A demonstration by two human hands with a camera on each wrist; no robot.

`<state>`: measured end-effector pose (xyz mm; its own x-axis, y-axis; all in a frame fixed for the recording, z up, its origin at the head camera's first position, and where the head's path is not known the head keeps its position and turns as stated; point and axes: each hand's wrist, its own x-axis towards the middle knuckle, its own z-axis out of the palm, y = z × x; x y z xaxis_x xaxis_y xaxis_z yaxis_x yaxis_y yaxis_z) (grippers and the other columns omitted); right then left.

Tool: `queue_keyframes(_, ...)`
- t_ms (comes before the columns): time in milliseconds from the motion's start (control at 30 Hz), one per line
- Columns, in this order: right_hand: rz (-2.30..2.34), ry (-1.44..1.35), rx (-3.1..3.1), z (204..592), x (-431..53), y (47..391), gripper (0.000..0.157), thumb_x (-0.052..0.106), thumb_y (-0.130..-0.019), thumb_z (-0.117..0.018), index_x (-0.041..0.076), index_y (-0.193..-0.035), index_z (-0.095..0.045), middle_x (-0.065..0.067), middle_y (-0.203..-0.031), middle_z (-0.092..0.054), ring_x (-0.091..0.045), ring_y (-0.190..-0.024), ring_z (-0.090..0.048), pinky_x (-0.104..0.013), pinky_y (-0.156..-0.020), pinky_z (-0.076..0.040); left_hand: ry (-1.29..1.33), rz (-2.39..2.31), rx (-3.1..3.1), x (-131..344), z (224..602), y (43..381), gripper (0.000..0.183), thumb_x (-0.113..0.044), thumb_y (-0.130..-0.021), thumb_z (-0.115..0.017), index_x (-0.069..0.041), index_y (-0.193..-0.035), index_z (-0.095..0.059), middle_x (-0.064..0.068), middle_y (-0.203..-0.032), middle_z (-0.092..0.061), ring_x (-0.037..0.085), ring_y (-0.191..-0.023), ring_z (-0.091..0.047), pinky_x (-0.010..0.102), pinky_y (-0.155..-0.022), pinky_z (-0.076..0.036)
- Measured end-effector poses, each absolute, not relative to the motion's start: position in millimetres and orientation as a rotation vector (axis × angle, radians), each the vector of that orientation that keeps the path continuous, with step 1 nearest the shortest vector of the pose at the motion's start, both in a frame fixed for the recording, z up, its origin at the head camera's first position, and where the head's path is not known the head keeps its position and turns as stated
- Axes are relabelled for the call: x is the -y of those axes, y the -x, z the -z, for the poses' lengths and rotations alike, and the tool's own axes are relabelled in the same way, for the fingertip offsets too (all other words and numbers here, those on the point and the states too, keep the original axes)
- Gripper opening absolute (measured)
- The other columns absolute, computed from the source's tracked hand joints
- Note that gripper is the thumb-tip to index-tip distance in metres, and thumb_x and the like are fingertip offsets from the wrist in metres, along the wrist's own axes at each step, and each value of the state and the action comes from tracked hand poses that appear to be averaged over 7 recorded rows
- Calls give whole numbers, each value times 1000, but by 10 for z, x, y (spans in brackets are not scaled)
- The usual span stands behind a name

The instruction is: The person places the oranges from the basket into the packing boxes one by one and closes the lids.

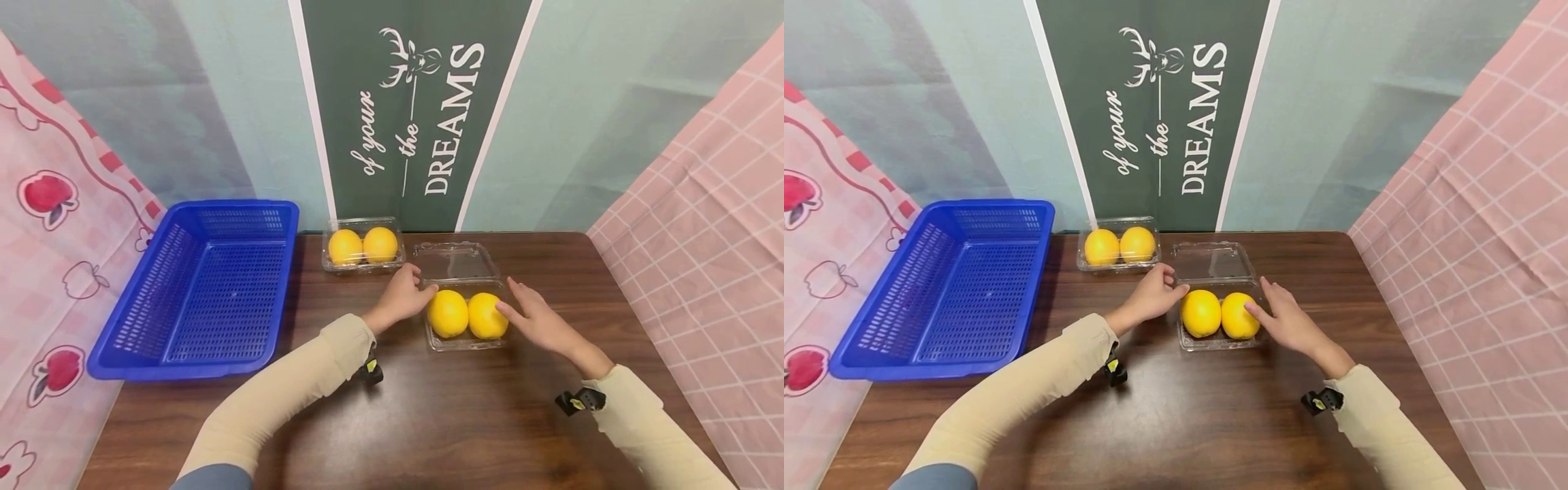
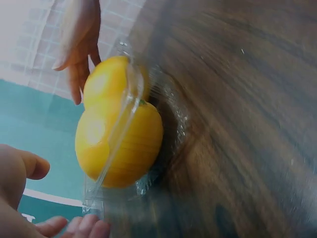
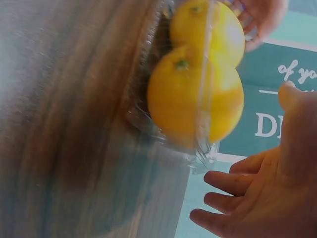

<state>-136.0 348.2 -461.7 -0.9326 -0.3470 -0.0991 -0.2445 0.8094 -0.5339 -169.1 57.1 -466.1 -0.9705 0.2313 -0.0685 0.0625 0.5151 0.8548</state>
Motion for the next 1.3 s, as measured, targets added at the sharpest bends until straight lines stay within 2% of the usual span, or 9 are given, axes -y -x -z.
queue_keyframes(133, 828, 417, -2772, 4566, -3543, 1464, 76, 41, -109, -44, -14, -155, -19, -39, -158, -21, -57, -144, -21, -70, -113, -21, -118, -1551, -2406, -559, 4682, 1700, 54, -27, -96, -67, 9, -131, -47, 28, -126, -59, 36, -117, -59, 46, -99, -49)
queue_keyframes(333, 898, 372, -2706, 4506, -3594, 1620, 73, 42, -110, -39, -13, -155, -22, -37, -157, -24, -55, -143, -28, -67, -113, -26, 10, -1683, -2210, -532, 4750, 1770, 61, -29, -98, -64, 11, -137, -42, 28, -133, -54, 37, -122, -54, 48, -105, -44)
queue_keyframes(600, 966, 280, -2618, 4521, -3581, 1846, 75, 46, -111, -33, -13, -155, -20, -37, -158, -23, -54, -146, -23, -67, -115, -22, 74, -1707, -2102, -530, 4799, 1853, 74, -40, -98, -63, 9, -147, -37, 26, -150, -42, 36, -134, -46, 48, -115, -35)
queue_keyframes(800, 1102, 207, -2506, 4592, -3619, 2051, 82, 52, -109, -26, -16, -153, -19, -41, -150, -35, -53, -141, -33, -63, -111, -34, 82, -1701, -2062, -551, 4788, 1868, 81, -44, -98, -62, 7, -153, -31, 25, -156, -37, 36, -139, -44, 47, -118, -31)
queue_keyframes(967, 1168, 144, -2417, 4655, -3611, 2180, 87, 58, -108, -25, -16, -154, -18, -40, -149, -37, -52, -140, -37, -60, -108, -39, 49, -1694, -2073, -559, 4816, 1893, 82, -44, -98, -61, 6, -155, -29, 24, -159, -34, 35, -144, -38, 47, -120, -28)
queue_keyframes(1100, 1209, 105, -2362, 4721, -3582, 2245, 86, 57, -108, -21, -15, -155, -16, -39, -149, -38, -52, -139, -37, -59, -108, -40, 57, -1705, -2047, -549, 4849, 1917, 83, -44, -99, -60, 7, -155, -27, 25, -157, -36, 37, -140, -44, 47, -120, -28)
queue_keyframes(1300, 1377, 40, -2231, 4788, -3541, 2289, 87, 58, -107, -22, -14, -155, -13, -39, -151, -35, -51, -144, -31, -58, -112, -34, 27, -1752, -1972, -531, 4880, 1958, 79, -42, -101, -58, 10, -153, -29, 26, -151, -41, 39, -134, -49, 48, -117, -34)
